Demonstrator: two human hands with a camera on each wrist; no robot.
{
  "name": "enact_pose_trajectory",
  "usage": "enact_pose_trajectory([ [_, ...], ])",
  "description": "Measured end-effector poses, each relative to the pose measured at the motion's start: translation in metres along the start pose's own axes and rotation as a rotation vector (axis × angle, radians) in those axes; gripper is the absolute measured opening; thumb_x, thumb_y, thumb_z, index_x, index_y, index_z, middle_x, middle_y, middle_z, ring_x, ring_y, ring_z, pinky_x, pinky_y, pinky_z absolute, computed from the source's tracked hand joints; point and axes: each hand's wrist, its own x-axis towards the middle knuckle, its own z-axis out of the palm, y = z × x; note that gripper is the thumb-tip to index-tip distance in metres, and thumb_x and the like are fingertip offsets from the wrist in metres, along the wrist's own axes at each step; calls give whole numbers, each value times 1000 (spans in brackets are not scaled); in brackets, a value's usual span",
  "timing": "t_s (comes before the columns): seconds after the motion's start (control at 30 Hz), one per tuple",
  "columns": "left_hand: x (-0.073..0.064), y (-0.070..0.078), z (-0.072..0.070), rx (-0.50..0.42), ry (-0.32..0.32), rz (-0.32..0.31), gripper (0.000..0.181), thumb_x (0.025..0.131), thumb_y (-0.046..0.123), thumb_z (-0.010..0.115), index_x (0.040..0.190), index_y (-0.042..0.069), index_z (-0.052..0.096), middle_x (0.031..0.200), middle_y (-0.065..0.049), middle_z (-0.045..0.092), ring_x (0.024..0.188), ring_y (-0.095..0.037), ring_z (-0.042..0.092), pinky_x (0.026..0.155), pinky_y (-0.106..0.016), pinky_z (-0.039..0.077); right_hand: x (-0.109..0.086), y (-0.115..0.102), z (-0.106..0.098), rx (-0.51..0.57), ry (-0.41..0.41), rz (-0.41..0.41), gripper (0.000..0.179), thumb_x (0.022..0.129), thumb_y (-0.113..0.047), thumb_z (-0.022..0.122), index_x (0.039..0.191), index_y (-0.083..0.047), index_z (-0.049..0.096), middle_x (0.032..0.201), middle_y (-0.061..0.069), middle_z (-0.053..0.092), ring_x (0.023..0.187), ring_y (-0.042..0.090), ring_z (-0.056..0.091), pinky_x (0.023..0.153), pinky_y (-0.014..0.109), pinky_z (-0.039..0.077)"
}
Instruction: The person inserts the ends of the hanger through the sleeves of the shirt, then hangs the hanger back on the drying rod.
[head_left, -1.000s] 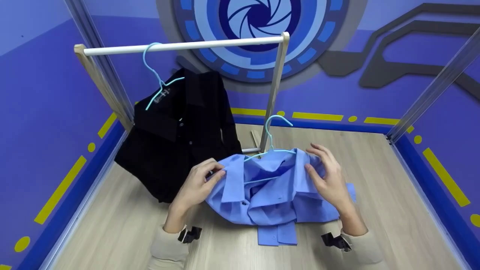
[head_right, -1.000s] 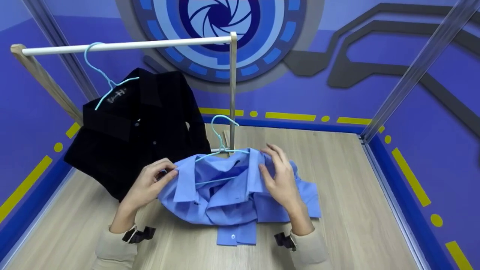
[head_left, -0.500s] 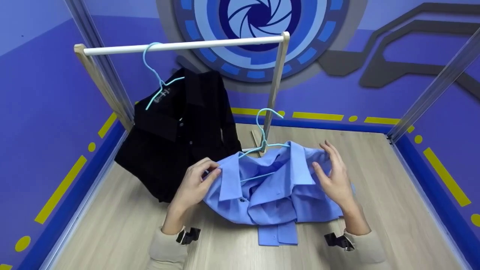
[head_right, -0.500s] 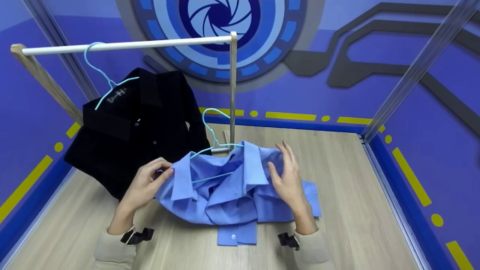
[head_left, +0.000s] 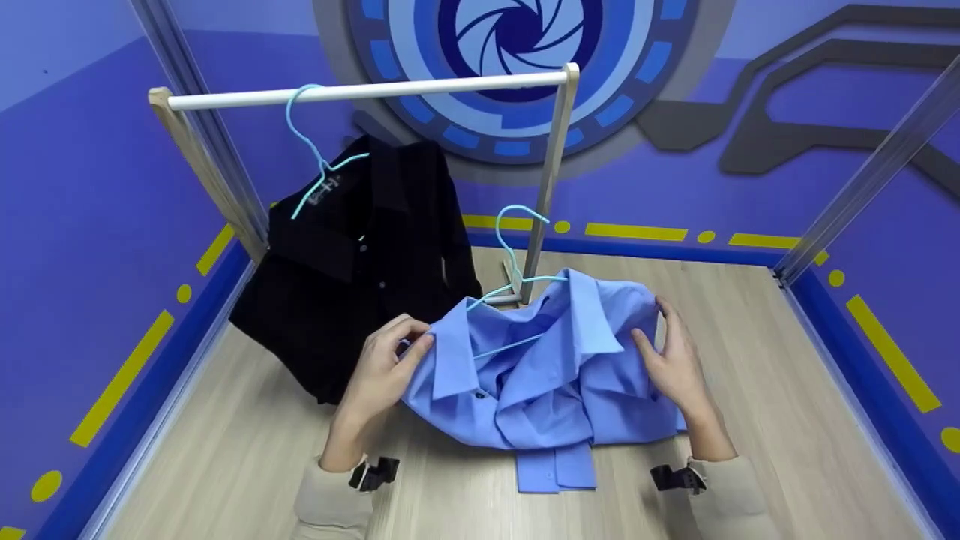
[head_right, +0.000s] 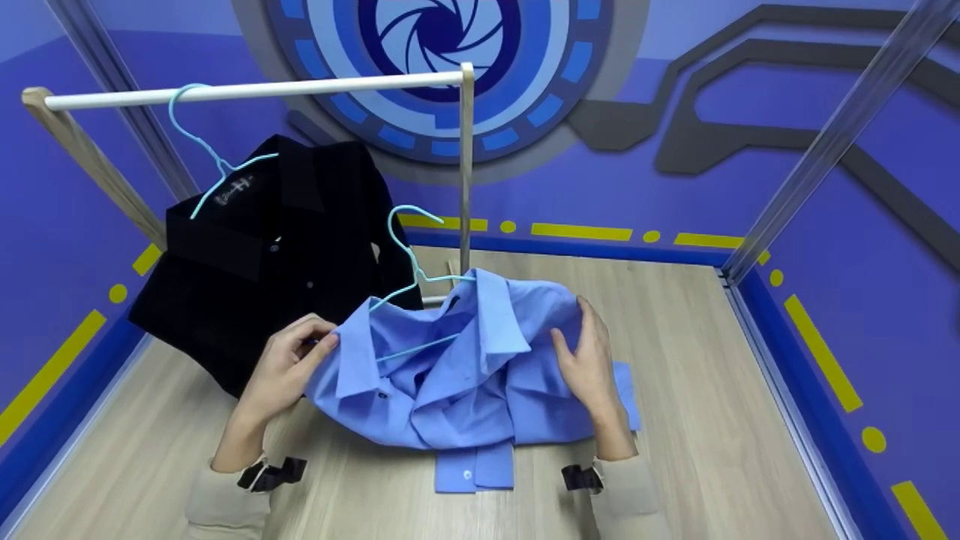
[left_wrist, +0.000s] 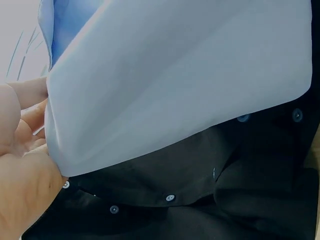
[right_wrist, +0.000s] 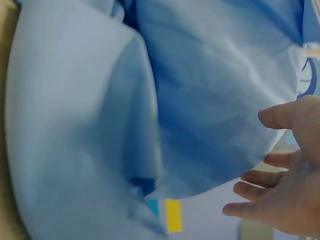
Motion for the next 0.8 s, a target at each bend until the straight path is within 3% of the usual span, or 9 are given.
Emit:
enact_pose_trajectory([
  [0.27, -4, 0, 0, 2, 77, -38, 9, 97, -3, 67, 98, 5, 73, 91, -3, 66, 85, -20, 59, 76, -24, 46, -5, 23, 1, -36, -197, 114, 68, 105, -18, 61, 153, 14, 25, 153, 39, 32, 143, 54, 28, 115, 62, 24],
  [0.43, -2, 19, -6, -27, 120, -40, 8, 95, -10, 65, 96, -4, 71, 89, -13, 66, 84, -23, 59, 77, -22, 46, -10, 32, 1, -74, -319, 173, 74, 106, -30, 60, 150, 19, 26, 148, 44, 35, 140, 56, 32, 114, 62, 28],
  [0.57, -4, 36, -11, -33, 148, -36, 7, 95, -10, 65, 96, -6, 70, 89, -13, 66, 83, -22, 59, 75, -24, 47, -13, 36, 2, -127, -368, 184, 77, 104, -34, 61, 147, 22, 29, 145, 45, 37, 137, 57, 36, 112, 62, 30],
  [0.8, -8, 37, -17, -12, 208, -64, 7, 95, -11, 64, 96, -8, 70, 88, -14, 65, 79, -21, 58, 71, -21, 46, -15, 37, 2, -134, -390, 173, 73, 103, -29, 64, 145, 22, 35, 143, 43, 42, 136, 56, 39, 111, 62, 33],
])
